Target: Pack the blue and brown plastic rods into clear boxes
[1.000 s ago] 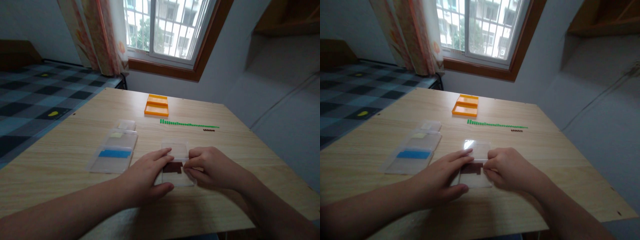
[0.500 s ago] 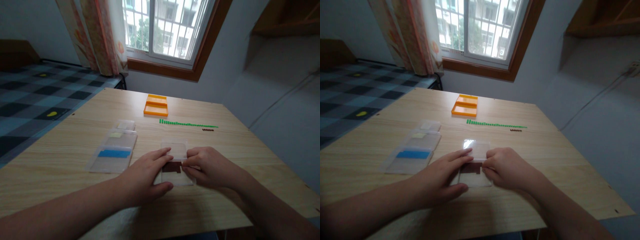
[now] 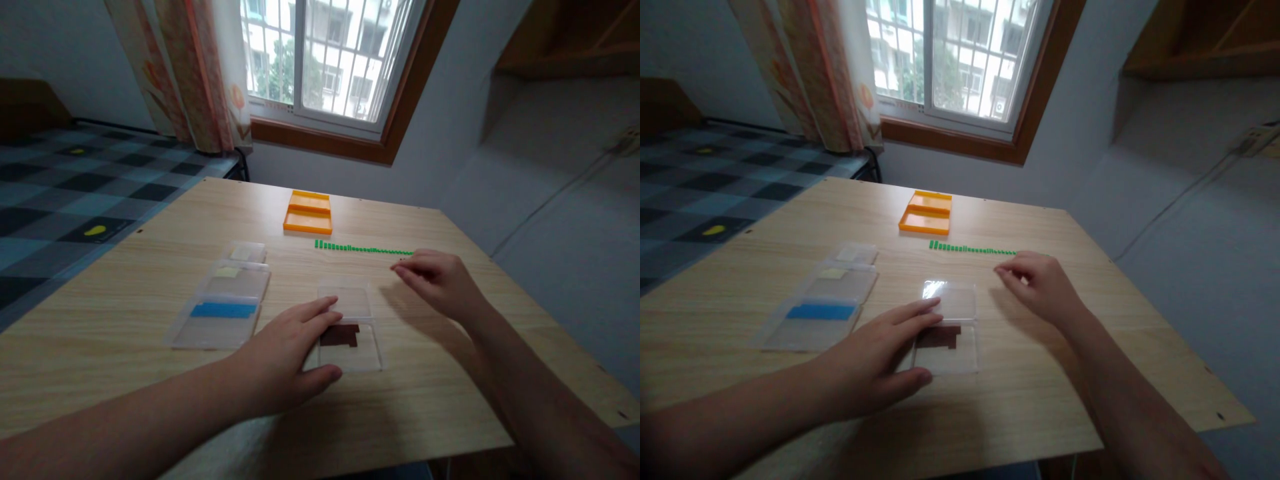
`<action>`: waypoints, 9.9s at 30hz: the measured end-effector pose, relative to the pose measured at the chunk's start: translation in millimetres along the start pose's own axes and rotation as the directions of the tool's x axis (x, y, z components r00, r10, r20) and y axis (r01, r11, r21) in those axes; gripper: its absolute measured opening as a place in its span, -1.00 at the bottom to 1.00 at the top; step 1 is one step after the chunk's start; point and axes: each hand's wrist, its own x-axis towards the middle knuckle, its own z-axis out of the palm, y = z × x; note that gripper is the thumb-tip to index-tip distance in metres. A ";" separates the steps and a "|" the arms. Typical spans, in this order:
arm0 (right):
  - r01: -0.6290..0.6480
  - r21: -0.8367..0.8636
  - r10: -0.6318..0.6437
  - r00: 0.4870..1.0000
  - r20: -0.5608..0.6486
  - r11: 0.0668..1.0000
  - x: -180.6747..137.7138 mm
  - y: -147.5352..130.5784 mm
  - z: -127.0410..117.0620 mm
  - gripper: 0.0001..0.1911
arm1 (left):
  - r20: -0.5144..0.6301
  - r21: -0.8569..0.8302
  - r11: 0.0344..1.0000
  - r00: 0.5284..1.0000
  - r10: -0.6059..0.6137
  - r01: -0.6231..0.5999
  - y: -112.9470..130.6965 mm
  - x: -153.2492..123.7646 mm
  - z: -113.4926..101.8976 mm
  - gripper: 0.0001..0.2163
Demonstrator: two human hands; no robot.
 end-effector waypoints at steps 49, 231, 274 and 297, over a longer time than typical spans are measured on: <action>-0.137 -0.056 0.143 0.981 0.132 0.989 5.2 13.4 11.3 -0.82 | 0.029 0.024 0.999 0.999 -0.024 0.024 5.1 0.8 -4.6 -0.36; 0.296 0.327 -0.432 0.739 0.518 0.898 -16.1 -59.2 20.0 -0.77 | -0.010 -0.002 1.000 1.000 0.004 -0.004 3.2 1.6 0.4 -0.38; 0.282 0.187 -0.339 0.799 0.498 0.941 -15.6 -63.5 14.3 -0.84 | 0.008 0.030 1.000 1.000 0.005 -0.005 1.6 2.9 1.6 -0.35; 0.300 0.157 -0.337 0.786 0.518 0.941 -18.8 -60.7 10.7 -0.82 | 0.030 0.039 0.999 0.999 -0.014 0.013 8.1 4.1 -3.6 -0.33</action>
